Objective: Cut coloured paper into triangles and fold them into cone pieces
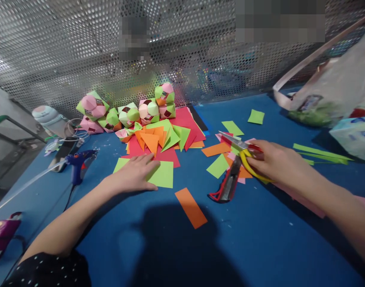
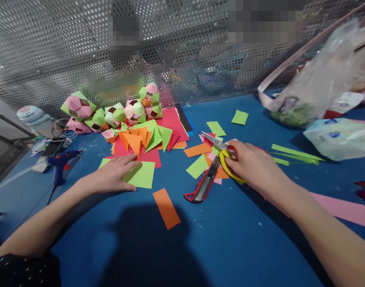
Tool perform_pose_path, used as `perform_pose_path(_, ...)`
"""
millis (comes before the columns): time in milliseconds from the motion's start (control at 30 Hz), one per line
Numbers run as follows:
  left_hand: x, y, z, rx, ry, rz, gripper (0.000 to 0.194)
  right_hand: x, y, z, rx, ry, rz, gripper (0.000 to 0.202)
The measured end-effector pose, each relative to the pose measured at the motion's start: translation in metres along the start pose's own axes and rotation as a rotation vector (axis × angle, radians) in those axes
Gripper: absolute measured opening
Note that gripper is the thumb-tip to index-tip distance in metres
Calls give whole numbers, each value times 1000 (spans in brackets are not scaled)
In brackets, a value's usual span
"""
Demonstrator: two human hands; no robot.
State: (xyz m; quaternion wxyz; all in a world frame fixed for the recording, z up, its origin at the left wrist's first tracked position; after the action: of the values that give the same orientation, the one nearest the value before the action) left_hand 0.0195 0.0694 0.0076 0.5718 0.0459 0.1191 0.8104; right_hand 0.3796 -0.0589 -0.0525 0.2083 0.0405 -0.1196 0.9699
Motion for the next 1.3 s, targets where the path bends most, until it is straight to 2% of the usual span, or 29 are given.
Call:
perform_pose_path(100,14,0,0,28,40,27,79,-2,0,1,55,44,19,31)
perform_pose_path(200,19,-1,1,-5,44,11,80,-3,2,4,84,116,33,28)
perform_pose_path(367,22,-4,0,-47,48,-14,80,8,9,16,42,231,39,31)
perform_pose_path(433,23,-6,-1,-49,37,-12,82,24,17,21,-50,180,154,32)
perform_pose_path(500,24,-7,-2,-43,28,1,83,48,31,24,-121,-42,416,34)
perform_pose_path(567,25,-8,-2,-37,38,17,82,72,48,23,-66,-201,596,37)
perform_pose_path(667,26,-9,-3,-43,71,14,77,103,72,18,60,-285,789,45)
perform_pose_path(767,28,-10,-5,-45,95,2,72,119,84,14,145,-263,887,48)
perform_pose_path(867,30,-11,-7,-39,109,-2,69,118,82,17,149,-199,870,29)
perform_pose_path(967,30,-11,-6,-39,121,-17,67,101,74,25,166,-134,783,20)
perform_pose_path(1067,30,-12,-4,-31,130,-36,67,72,67,30,195,4,636,25)
perform_pose_path(1167,30,-13,-4,-36,122,-43,68,48,60,29,170,226,437,31)
perform_pose_path(1233,31,-13,-5,-57,104,-55,67,44,58,26,124,262,360,28)
perform_pose_path(1300,31,-13,-6,-73,88,-64,66,52,58,25,65,119,350,28)
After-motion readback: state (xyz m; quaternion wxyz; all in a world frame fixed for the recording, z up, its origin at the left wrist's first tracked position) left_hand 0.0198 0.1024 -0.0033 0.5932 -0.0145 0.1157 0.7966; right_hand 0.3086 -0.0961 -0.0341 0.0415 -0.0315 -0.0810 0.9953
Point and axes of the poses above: each hand's wrist, its own y-axis away from the middle knuckle, its own z-axis out of the back of the hand, x = y × z, the point moved 1 cm from there along -y, towards the middle knuckle, and after that the axes turned 10 degrees about -z, right-handed, at the moved point
